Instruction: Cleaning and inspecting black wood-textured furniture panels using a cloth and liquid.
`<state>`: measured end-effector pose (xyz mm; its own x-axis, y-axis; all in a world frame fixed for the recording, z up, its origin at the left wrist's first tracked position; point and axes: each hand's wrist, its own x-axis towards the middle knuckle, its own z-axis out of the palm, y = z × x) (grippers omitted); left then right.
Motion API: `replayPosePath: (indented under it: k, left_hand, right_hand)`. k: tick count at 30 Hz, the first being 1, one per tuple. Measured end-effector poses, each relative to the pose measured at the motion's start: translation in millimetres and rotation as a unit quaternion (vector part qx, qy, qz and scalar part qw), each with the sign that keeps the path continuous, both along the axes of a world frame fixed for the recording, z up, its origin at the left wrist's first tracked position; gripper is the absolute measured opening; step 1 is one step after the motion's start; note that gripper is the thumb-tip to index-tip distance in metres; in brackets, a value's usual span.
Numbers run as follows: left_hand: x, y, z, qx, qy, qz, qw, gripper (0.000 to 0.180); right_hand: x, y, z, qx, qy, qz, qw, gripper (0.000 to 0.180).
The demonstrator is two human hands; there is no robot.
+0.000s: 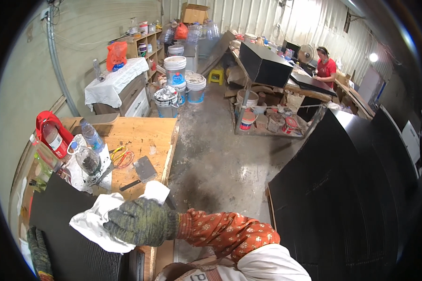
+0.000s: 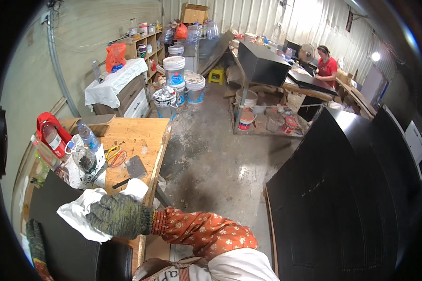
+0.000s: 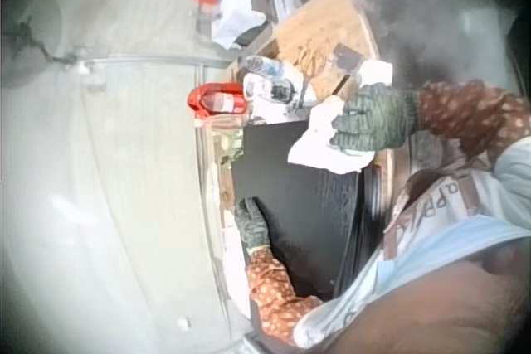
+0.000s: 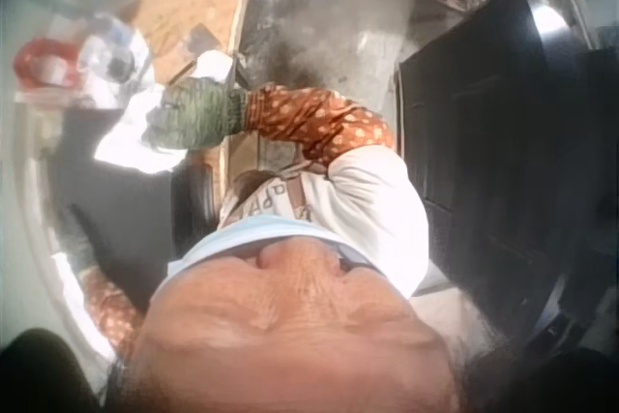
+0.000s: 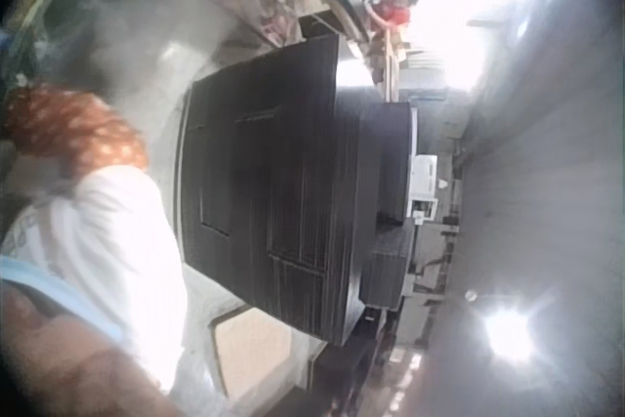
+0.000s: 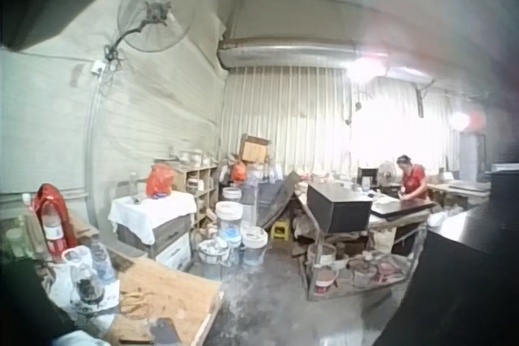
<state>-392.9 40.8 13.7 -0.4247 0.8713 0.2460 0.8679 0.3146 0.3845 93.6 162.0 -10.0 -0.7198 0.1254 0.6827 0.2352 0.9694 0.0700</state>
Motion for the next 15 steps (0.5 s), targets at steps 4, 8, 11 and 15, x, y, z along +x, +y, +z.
replayPosePath:
  k: [4,8,11,15]
  left_hand:
    - [24.2,9.0,9.9,-0.022,0.056,0.048,0.997,0.042]
    - [60.4,5.0,26.4,-0.122,0.188,0.176,0.959,0.044]
    - [69.9,-0.5,25.3,-0.125,0.186,0.219,0.950,0.045]
    - [86.5,-25.8,5.9,-0.014,0.167,0.179,0.969,0.038]
  right_hand:
    - [1.4,11.8,-2.5,0.035,0.113,0.070,0.990,0.044]
    - [15.8,53.0,-3.6,0.047,0.142,0.161,0.976,0.030]
    - [41.1,100.0,-39.6,-0.248,0.012,0.016,0.968,0.025]
    - [87.8,131.6,-65.4,-0.528,0.102,-0.003,0.843,0.061]
